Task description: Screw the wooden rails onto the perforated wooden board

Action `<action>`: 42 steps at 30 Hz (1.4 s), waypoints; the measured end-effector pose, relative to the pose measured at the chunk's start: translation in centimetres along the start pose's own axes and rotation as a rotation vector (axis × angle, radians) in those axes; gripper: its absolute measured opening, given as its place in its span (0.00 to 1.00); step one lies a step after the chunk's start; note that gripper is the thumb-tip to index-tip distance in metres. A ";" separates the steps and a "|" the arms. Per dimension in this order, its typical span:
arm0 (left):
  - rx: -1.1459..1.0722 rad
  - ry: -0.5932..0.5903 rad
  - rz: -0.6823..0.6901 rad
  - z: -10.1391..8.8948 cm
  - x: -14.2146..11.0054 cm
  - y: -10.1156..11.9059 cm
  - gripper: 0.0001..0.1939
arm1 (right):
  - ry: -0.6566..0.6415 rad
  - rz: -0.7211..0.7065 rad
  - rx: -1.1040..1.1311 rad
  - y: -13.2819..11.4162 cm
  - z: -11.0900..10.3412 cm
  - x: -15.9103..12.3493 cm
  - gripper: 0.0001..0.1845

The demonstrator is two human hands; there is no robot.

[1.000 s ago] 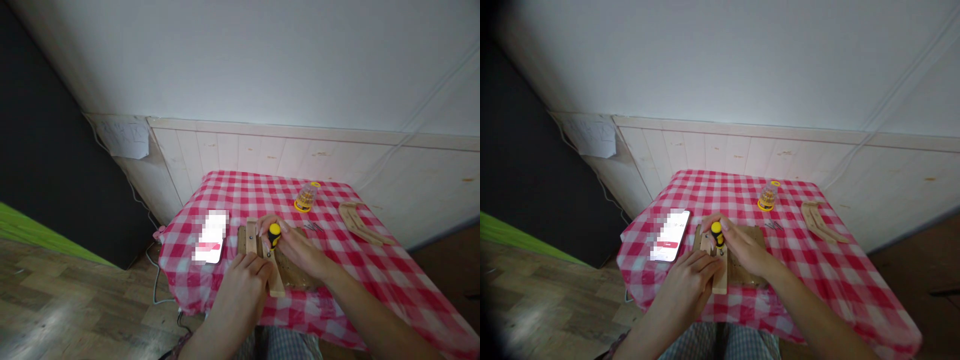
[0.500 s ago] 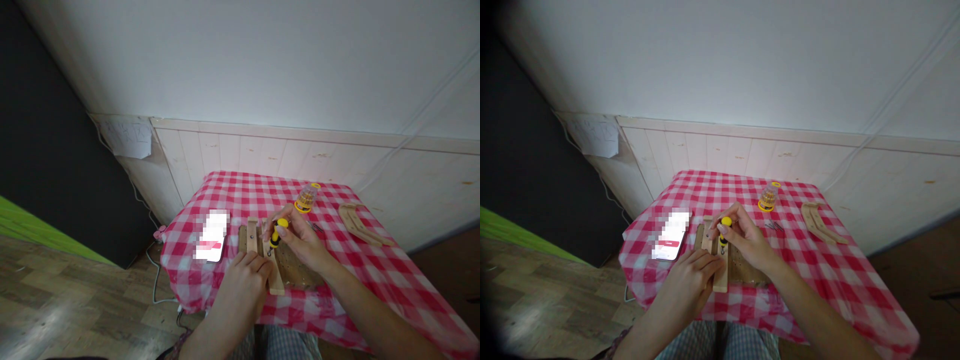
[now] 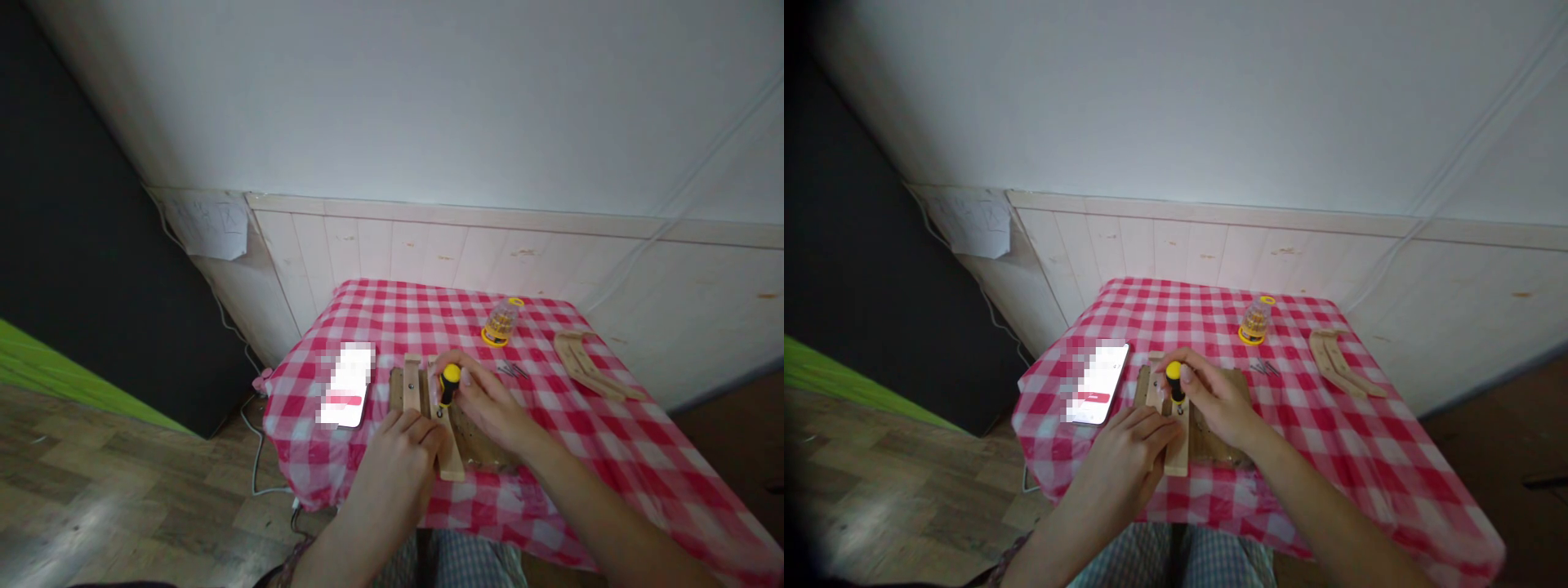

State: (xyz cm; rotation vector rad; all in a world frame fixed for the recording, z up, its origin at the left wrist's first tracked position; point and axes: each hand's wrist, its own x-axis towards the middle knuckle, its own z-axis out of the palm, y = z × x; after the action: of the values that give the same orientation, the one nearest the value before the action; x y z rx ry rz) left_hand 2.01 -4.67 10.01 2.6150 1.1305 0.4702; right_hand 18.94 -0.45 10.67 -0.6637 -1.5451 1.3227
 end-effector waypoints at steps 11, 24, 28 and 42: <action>0.032 0.013 0.005 0.3 0.0 0.0 0.12 | -0.015 -0.064 0.077 -0.7 0.5 0.6 0.12; 0.040 -0.004 0.000 -0.2 0.1 0.2 0.10 | -0.069 0.015 0.029 -0.7 1.0 0.2 0.22; 0.053 0.017 0.008 0.0 0.1 0.1 0.09 | -0.056 -0.016 0.003 -1.2 0.9 0.2 0.16; 0.032 0.035 0.014 -0.1 0.0 0.0 0.11 | -0.073 0.031 0.058 0.2 1.1 0.6 0.28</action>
State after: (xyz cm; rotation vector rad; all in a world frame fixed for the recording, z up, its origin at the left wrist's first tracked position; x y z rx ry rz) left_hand 1.99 -4.67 10.09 2.6537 1.1403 0.5071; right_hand 17.68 -0.37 10.72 -0.6111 -1.5539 1.4244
